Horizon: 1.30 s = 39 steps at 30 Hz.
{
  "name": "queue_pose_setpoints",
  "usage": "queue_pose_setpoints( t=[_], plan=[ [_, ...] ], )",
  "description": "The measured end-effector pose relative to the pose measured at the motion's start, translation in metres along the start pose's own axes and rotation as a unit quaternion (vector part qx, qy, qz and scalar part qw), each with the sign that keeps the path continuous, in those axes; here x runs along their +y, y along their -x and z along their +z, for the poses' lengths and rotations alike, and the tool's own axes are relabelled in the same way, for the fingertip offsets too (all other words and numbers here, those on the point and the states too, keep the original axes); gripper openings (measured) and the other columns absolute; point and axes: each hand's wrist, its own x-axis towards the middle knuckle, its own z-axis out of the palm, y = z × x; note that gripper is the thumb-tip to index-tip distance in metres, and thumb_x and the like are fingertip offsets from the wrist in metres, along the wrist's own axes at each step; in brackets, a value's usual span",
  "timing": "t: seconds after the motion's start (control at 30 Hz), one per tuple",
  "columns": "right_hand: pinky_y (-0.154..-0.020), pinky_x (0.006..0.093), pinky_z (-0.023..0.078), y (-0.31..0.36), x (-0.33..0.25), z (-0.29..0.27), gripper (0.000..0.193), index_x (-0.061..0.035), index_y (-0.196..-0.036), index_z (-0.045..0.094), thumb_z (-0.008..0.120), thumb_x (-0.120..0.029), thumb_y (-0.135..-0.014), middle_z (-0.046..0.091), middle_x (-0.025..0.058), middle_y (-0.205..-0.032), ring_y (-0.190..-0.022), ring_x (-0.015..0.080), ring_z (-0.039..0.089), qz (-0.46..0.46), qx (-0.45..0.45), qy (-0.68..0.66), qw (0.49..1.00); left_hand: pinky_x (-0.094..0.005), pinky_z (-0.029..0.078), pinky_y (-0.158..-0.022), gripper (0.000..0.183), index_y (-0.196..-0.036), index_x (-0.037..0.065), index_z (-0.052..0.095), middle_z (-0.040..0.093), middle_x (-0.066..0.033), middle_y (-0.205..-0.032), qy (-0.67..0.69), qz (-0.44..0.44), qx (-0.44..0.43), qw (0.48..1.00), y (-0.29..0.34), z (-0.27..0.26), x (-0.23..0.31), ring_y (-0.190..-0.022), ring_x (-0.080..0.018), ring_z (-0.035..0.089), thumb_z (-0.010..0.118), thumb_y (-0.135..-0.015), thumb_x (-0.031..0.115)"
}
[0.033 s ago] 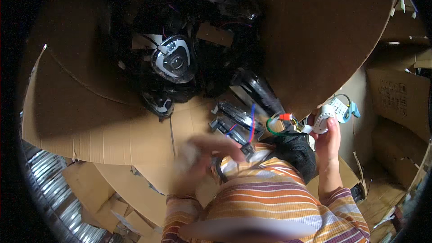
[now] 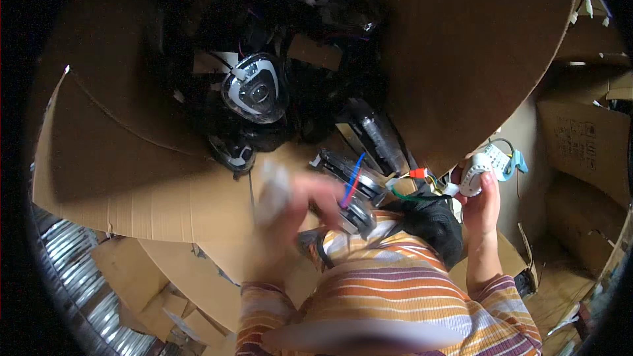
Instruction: The person tests automotive headlight assemblies for electrical functionality by connecting them to a power source with an electrical connector and toggling a handheld tester switch.
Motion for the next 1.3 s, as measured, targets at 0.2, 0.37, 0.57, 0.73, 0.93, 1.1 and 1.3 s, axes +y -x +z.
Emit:
queue_pose_setpoints(
  t=[0.2,0.37,0.57,0.73,0.93,1.1,1.3],
  plan=[
    [-0.039,0.0151,0.028,0.003,0.001,0.000,0.044,-0.0048,-0.091,0.042,0.047,-0.042,-0.069,0.047,0.0046,-0.072,-0.058,0.0076,0.043,-0.001,-0.025,0.003,1.000,-0.0191,0.031,-0.040,0.015,-0.083,0.001,0.057,0.049,-0.0006,-0.052,-0.206,-0.009,0.254,0.945,-0.126,-0.021,0.013,-0.044,-0.0057,0.041,0.052,-0.074,0.012],
    [-0.039,0.0143,0.028,0.005,0.003,-0.002,0.046,-0.0058,-0.089,0.041,0.047,-0.046,-0.067,0.046,0.0044,-0.067,-0.055,0.0064,0.041,0.011,-0.073,0.031,0.997,-0.0382,0.043,-0.063,0.028,-0.077,0.001,0.057,0.056,-0.0197,-0.073,-0.607,-0.091,0.219,0.758,-0.189,-0.089,-0.048,-0.072,-0.0326,0.054,0.057,-0.063,0.025],
    [-0.039,0.0143,0.028,0.006,0.008,-0.006,0.045,-0.0057,-0.088,0.041,0.047,-0.046,-0.068,0.046,0.0050,-0.067,-0.055,0.0062,0.041,0.020,-0.086,0.038,0.995,-0.0386,0.043,-0.067,0.028,-0.081,0.003,0.058,0.056,-0.0182,-0.075,-0.746,-0.175,0.152,0.625,-0.216,-0.100,-0.076,-0.074,-0.0315,0.054,0.057,-0.062,0.024],
    [-0.039,0.0148,0.028,0.007,0.009,-0.003,0.044,-0.0057,-0.087,0.041,0.047,-0.045,-0.068,0.046,0.0053,-0.067,-0.054,0.0065,0.041,0.030,-0.110,0.055,0.992,-0.0361,0.043,-0.065,0.027,-0.081,0.003,0.058,0.057,-0.0165,-0.077,-0.680,-0.095,0.144,0.712,-0.203,-0.123,-0.079,-0.073,-0.0293,0.055,0.059,-0.062,0.022],
    [-0.043,0.0161,0.030,0.001,0.010,-0.001,0.029,-0.0019,-0.090,0.040,0.038,-0.029,-0.079,0.044,0.0019,-0.068,-0.051,0.0043,0.036,-0.002,-0.160,0.052,0.986,-0.0230,0.040,-0.059,0.012,-0.079,0.001,0.055,0.056,-0.0085,-0.072,-0.444,0.094,0.271,0.849,-0.140,-0.095,-0.035,-0.063,-0.0123,0.052,0.055,-0.069,0.007],
    [-0.047,0.0168,0.031,0.002,0.011,0.005,0.025,-0.0020,-0.090,0.040,0.041,-0.024,-0.078,0.043,0.0010,-0.069,-0.055,0.0045,0.037,0.015,-0.199,0.063,0.978,-0.0182,0.038,-0.057,0.010,-0.079,0.000,0.051,0.054,-0.0023,-0.068,-0.408,0.170,0.333,0.833,-0.096,-0.066,-0.025,-0.062,-0.0054,0.047,0.054,-0.070,0.002],
    [-0.059,0.0195,0.033,0.005,0.016,0.015,0.028,-0.0017,-0.091,0.040,0.050,-0.005,-0.065,0.042,0.0005,-0.072,-0.066,0.0074,0.039,0.002,-0.268,0.169,0.948,-0.0199,0.038,-0.050,0.020,-0.081,0.001,0.052,0.053,-0.0073,-0.068,-0.338,0.204,0.226,0.891,-0.060,-0.046,-0.019,-0.056,-0.0111,0.050,0.049,-0.062,-0.004]
  ],
)
